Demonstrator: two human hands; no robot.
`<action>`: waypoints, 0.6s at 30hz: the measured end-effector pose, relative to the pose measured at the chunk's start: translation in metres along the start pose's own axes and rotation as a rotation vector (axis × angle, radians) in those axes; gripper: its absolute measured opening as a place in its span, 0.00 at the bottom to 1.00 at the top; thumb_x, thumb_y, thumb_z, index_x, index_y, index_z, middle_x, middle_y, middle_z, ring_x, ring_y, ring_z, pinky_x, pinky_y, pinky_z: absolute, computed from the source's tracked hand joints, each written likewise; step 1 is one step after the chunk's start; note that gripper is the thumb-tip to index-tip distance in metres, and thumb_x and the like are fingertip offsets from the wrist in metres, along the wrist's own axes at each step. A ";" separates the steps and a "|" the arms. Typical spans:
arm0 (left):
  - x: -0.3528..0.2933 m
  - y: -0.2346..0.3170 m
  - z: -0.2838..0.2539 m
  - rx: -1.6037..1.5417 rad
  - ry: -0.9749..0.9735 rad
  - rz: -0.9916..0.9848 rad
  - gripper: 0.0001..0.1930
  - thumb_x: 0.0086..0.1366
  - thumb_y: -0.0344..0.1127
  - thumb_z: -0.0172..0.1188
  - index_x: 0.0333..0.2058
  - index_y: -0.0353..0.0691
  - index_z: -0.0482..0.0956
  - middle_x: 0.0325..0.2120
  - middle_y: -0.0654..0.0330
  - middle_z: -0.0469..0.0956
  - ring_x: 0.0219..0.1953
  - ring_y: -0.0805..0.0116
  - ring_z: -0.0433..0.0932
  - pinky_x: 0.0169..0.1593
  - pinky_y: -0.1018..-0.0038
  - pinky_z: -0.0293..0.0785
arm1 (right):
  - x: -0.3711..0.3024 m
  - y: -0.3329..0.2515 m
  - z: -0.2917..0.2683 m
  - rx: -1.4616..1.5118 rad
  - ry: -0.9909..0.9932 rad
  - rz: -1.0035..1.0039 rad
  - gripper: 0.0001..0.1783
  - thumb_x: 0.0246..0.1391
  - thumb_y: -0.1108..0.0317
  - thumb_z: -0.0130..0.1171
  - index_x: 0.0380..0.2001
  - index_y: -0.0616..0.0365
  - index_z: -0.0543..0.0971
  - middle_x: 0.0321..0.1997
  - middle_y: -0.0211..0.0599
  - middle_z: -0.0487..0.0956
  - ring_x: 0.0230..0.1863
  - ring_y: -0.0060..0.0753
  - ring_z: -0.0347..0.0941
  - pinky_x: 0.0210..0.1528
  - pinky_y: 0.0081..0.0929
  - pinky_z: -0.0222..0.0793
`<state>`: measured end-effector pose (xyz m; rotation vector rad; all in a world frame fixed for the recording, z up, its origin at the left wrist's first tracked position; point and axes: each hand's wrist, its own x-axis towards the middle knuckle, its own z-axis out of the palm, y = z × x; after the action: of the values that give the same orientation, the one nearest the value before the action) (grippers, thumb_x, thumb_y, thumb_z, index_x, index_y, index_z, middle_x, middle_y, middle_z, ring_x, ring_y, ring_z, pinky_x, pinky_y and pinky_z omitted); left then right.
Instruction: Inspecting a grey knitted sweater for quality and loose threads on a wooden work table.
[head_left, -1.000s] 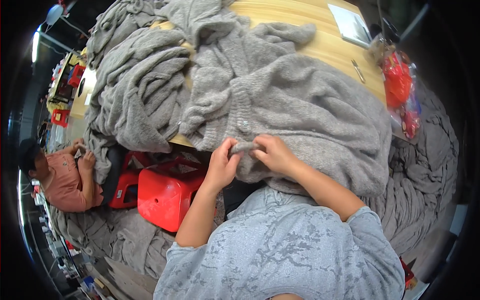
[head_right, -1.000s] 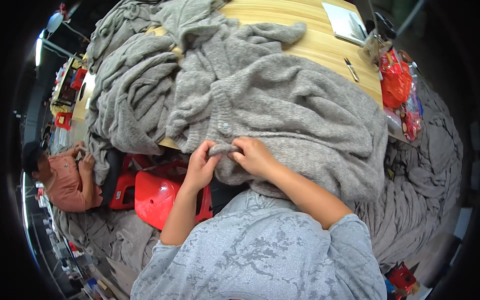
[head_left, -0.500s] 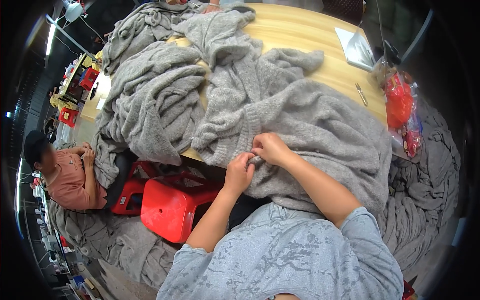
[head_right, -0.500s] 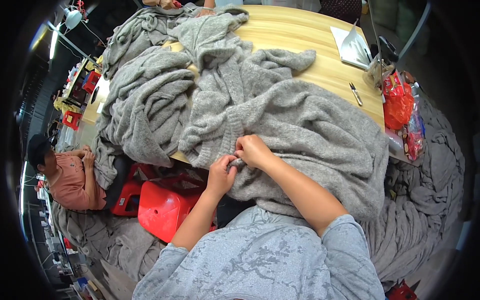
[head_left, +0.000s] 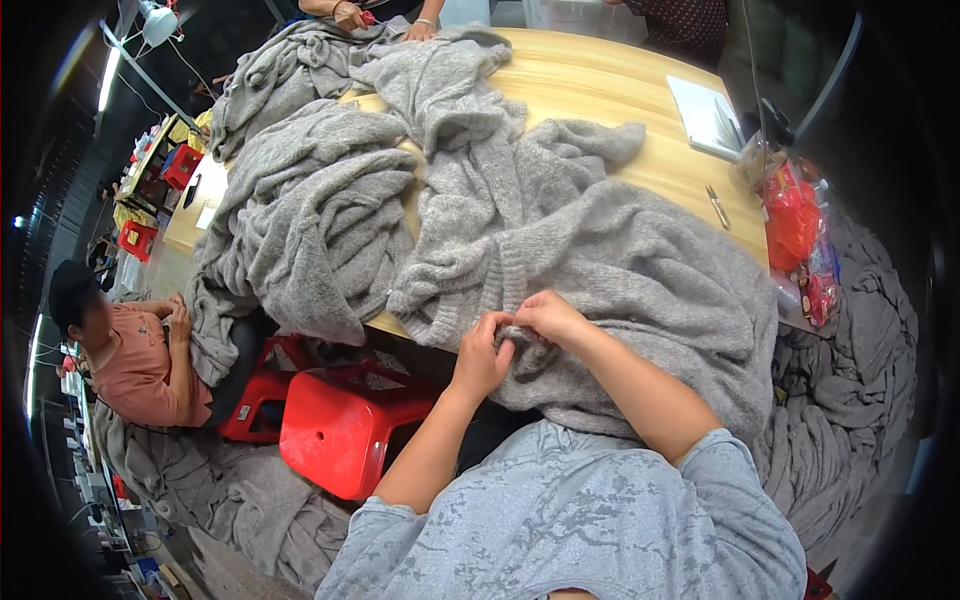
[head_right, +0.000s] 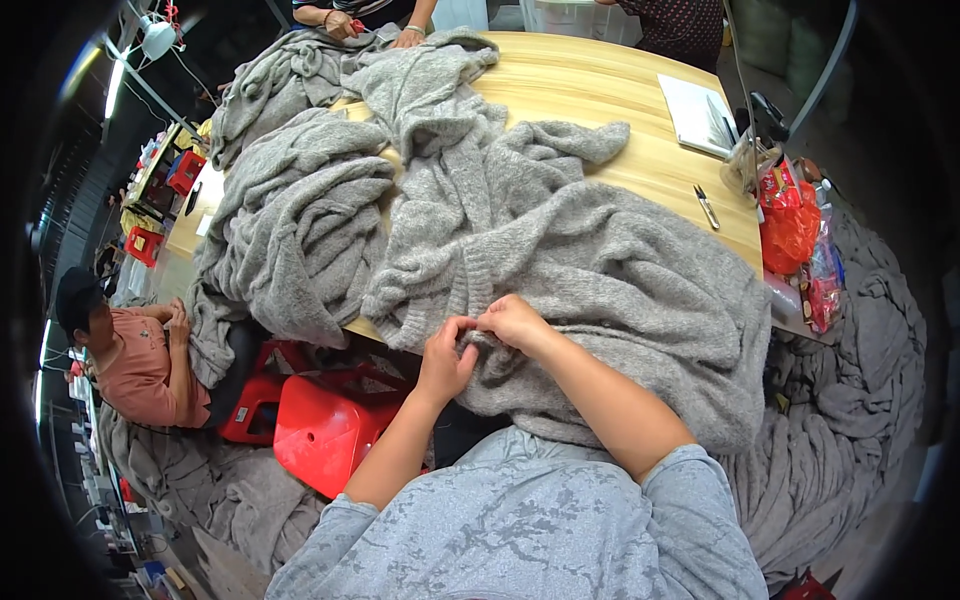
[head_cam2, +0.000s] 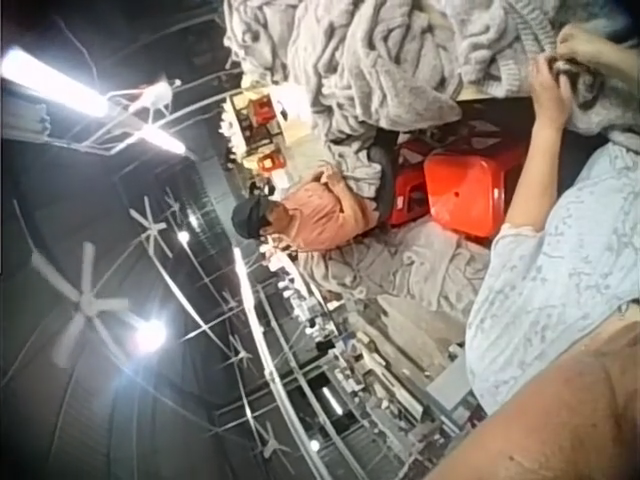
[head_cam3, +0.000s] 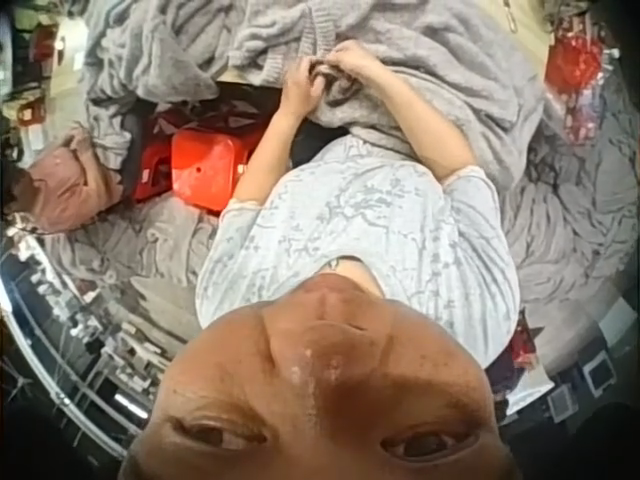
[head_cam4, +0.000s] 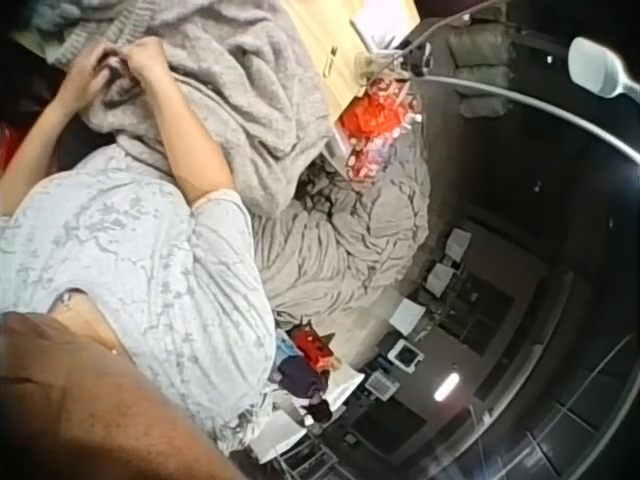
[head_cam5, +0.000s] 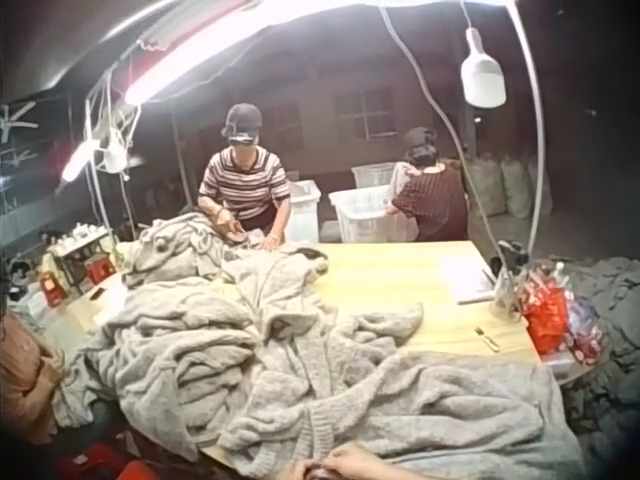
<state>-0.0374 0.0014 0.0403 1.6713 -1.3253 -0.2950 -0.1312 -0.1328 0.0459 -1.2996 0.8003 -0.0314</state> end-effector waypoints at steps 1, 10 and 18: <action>-0.001 -0.003 0.000 0.003 0.001 0.000 0.12 0.48 0.20 0.55 0.35 0.35 0.72 0.30 0.52 0.74 0.33 0.58 0.75 0.36 0.69 0.71 | -0.001 0.000 0.000 0.000 -0.002 -0.002 0.09 0.44 0.70 0.55 0.14 0.61 0.74 0.11 0.29 0.69 0.13 0.20 0.62 0.15 0.22 0.57; -0.002 -0.024 -0.002 -0.313 -0.054 -0.314 0.05 0.53 0.24 0.61 0.30 0.35 0.76 0.23 0.69 0.75 0.25 0.85 0.68 0.28 0.84 0.65 | -0.030 0.007 0.006 -0.826 0.187 -0.775 0.08 0.51 0.68 0.52 0.32 0.62 0.71 0.31 0.48 0.74 0.33 0.54 0.71 0.34 0.45 0.67; -0.003 -0.030 -0.002 -0.761 -0.094 -0.434 0.03 0.56 0.24 0.61 0.29 0.36 0.76 0.24 0.69 0.75 0.26 0.86 0.68 0.29 0.87 0.63 | -0.025 0.014 0.011 -0.627 0.210 -0.734 0.07 0.47 0.71 0.53 0.29 0.65 0.74 0.28 0.50 0.75 0.30 0.53 0.72 0.33 0.42 0.68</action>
<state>-0.0178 0.0039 0.0171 1.2629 -0.7410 -1.0058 -0.1491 -0.1083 0.0469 -2.1624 0.4742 -0.5454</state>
